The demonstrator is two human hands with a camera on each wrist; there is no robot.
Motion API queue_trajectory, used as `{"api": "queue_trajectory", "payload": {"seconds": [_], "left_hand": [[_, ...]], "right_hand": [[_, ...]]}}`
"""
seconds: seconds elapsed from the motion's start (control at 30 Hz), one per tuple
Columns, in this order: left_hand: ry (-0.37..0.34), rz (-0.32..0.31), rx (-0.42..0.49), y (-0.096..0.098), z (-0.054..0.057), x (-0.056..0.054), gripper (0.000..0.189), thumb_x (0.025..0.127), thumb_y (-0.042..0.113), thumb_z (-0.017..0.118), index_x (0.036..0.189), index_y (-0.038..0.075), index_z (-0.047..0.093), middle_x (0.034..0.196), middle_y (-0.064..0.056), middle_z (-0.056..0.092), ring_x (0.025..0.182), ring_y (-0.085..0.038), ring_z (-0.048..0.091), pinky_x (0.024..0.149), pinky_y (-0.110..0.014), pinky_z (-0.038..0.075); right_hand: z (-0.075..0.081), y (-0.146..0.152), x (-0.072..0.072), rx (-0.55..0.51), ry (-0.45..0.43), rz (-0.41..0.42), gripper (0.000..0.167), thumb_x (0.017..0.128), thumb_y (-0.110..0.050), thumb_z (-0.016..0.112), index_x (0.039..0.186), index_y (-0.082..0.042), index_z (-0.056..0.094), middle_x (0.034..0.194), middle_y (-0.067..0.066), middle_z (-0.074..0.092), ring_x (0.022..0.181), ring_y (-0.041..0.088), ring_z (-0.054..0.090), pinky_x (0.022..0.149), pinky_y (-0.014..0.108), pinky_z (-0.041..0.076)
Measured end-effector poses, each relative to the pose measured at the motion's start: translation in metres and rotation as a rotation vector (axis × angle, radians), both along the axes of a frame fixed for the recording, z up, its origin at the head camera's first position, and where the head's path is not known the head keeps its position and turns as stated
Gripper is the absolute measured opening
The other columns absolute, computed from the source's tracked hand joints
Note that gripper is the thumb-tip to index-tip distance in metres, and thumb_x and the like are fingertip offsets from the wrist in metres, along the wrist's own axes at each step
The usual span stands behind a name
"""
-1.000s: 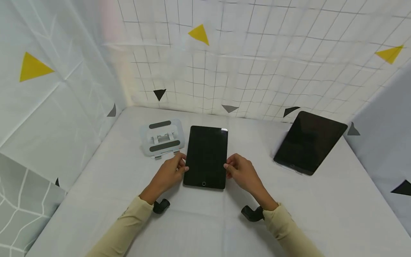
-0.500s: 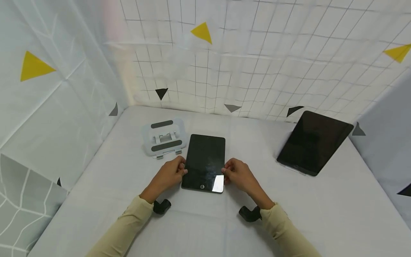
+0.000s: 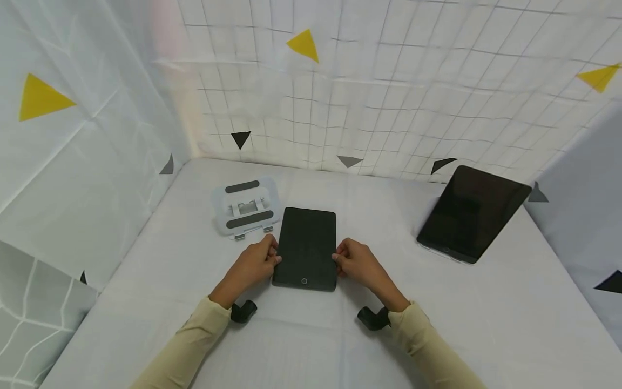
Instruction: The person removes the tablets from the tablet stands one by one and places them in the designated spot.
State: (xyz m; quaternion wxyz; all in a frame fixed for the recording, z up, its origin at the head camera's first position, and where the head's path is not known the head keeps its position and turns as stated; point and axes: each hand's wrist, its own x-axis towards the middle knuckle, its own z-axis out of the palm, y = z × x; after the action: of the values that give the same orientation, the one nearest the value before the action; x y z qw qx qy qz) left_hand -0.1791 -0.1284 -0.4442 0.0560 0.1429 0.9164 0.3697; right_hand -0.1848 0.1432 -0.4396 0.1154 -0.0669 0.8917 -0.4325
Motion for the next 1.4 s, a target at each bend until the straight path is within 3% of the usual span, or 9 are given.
{"api": "queue_trajectory", "payload": {"seconds": [0.37, 0.7, 0.97, 1.1, 1.23, 1.4], "left_hand": [[0.007, -0.016, -0.014, -0.002, 0.0, 0.0, 0.017, 0.101, 0.004, 0.067, 0.108, 0.001, 0.053, 0.081, -0.003, 0.055, 0.069, -0.018, 0.051, 0.066, -0.036, 0.045], [-0.05, 0.022, -0.061, 0.001, 0.003, -0.001, 0.022, 0.1, 0.008, 0.073, 0.106, 0.003, 0.052, 0.08, -0.004, 0.058, 0.068, -0.018, 0.053, 0.063, -0.034, 0.046], [-0.112, 0.025, -0.051, 0.0, 0.007, -0.003, 0.025, 0.1, 0.01, 0.073, 0.111, 0.001, 0.053, 0.081, -0.004, 0.062, 0.067, -0.018, 0.055, 0.062, -0.033, 0.046], [-0.145, 0.044, -0.048, 0.001, 0.015, -0.006, 0.031, 0.098, 0.012, 0.076, 0.119, -0.001, 0.056, 0.08, -0.005, 0.063, 0.065, -0.018, 0.058, 0.06, -0.033, 0.048], [-0.099, 0.035, -0.033, 0.017, 0.033, -0.005, 0.036, 0.099, 0.017, 0.075, 0.126, 0.0, 0.058, 0.081, -0.004, 0.062, 0.065, -0.018, 0.058, 0.061, -0.034, 0.048], [0.037, -0.044, -0.005, 0.056, 0.054, -0.002, 0.032, 0.102, 0.025, 0.072, 0.124, 0.004, 0.063, 0.086, 0.001, 0.063, 0.068, -0.015, 0.058, 0.065, -0.035, 0.048]], "right_hand": [[0.004, -0.002, -0.004, 0.083, -0.011, 0.05, 0.009, 0.103, -0.006, 0.066, 0.101, 0.0, 0.06, 0.079, 0.004, 0.066, 0.066, 0.016, 0.066, 0.061, 0.033, 0.05], [0.003, -0.009, -0.001, 0.145, 0.022, 0.044, 0.012, 0.102, -0.005, 0.069, 0.098, -0.002, 0.058, 0.075, 0.003, 0.065, 0.064, 0.015, 0.062, 0.059, 0.03, 0.047], [0.0, -0.01, 0.009, 0.188, 0.128, -0.014, 0.011, 0.102, -0.007, 0.068, 0.099, -0.001, 0.059, 0.078, 0.005, 0.063, 0.068, 0.017, 0.057, 0.062, 0.033, 0.048], [0.004, -0.001, 0.014, 0.122, 0.08, -0.041, 0.017, 0.104, -0.018, 0.067, 0.106, -0.003, 0.061, 0.081, 0.003, 0.067, 0.07, 0.016, 0.062, 0.063, 0.034, 0.049], [0.019, 0.019, 0.021, 0.077, 0.031, -0.096, 0.027, 0.106, -0.028, 0.064, 0.116, -0.003, 0.062, 0.08, 0.004, 0.068, 0.068, 0.016, 0.066, 0.061, 0.035, 0.05], [0.045, 0.056, 0.028, 0.101, 0.176, -0.205, 0.031, 0.108, -0.031, 0.06, 0.123, -0.003, 0.062, 0.085, 0.011, 0.07, 0.067, 0.019, 0.066, 0.06, 0.036, 0.051]]}}
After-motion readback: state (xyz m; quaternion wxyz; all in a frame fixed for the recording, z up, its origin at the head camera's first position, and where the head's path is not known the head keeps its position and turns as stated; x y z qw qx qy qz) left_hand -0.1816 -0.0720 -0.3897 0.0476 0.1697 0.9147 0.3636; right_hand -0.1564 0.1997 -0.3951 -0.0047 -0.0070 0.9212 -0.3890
